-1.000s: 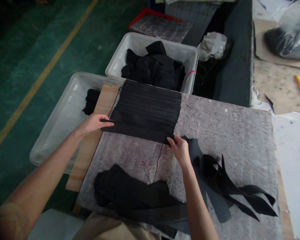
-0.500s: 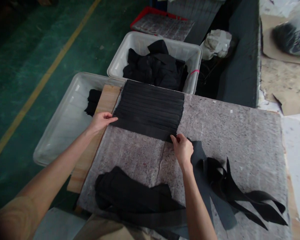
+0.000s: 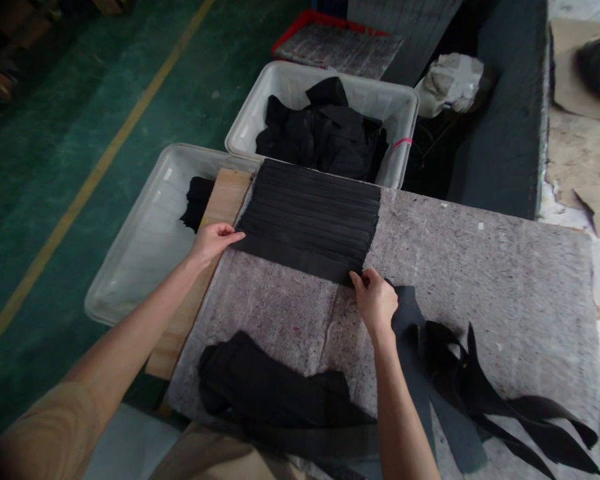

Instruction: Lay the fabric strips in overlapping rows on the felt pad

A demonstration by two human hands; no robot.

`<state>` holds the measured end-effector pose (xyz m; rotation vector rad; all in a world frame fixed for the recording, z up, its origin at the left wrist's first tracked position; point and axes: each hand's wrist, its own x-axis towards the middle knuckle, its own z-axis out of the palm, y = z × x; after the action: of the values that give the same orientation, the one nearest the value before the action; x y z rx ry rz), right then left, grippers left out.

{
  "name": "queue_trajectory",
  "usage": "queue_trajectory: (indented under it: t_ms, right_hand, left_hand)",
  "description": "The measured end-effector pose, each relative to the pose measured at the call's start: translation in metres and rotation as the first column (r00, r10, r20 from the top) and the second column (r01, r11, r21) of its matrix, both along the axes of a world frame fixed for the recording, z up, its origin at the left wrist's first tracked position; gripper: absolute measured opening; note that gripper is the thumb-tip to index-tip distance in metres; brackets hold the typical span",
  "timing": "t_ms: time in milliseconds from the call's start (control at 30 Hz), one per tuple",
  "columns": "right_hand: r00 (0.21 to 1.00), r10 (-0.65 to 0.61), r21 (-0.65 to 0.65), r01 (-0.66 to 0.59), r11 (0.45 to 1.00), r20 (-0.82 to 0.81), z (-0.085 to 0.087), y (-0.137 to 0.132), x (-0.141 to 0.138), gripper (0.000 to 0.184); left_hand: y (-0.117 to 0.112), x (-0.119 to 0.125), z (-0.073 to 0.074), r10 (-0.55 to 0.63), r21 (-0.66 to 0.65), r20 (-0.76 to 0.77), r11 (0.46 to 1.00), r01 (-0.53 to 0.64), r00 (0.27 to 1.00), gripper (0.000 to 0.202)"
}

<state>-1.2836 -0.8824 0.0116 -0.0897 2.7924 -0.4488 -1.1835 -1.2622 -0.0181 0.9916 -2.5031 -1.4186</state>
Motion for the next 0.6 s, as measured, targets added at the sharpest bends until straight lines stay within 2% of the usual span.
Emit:
queue_trajectory:
  t_ms: [267, 467, 600]
  right_hand:
    - [0.999, -0.040, -0.024, 0.041, 0.999, 0.035, -0.001, 0.000, -0.001, 0.036]
    - [0.990, -0.129, -0.027, 0.127, 0.991, -0.064, -0.002, -0.006, 0.005, 0.034]
    - [0.983, -0.115, 0.007, 0.117, 0.993, -0.143, -0.002, -0.012, 0.016, 0.031]
  left_hand:
    - [0.006, -0.002, 0.001, 0.068, 0.082, -0.018, 0.994, -0.066, 0.998, 0.037]
    - [0.010, -0.001, 0.002, 0.076, 0.023, -0.047, 0.997, -0.075, 0.996, 0.033]
    - [0.007, 0.001, -0.004, 0.055, -0.028, -0.023, 0.998, -0.056, 0.998, 0.029]
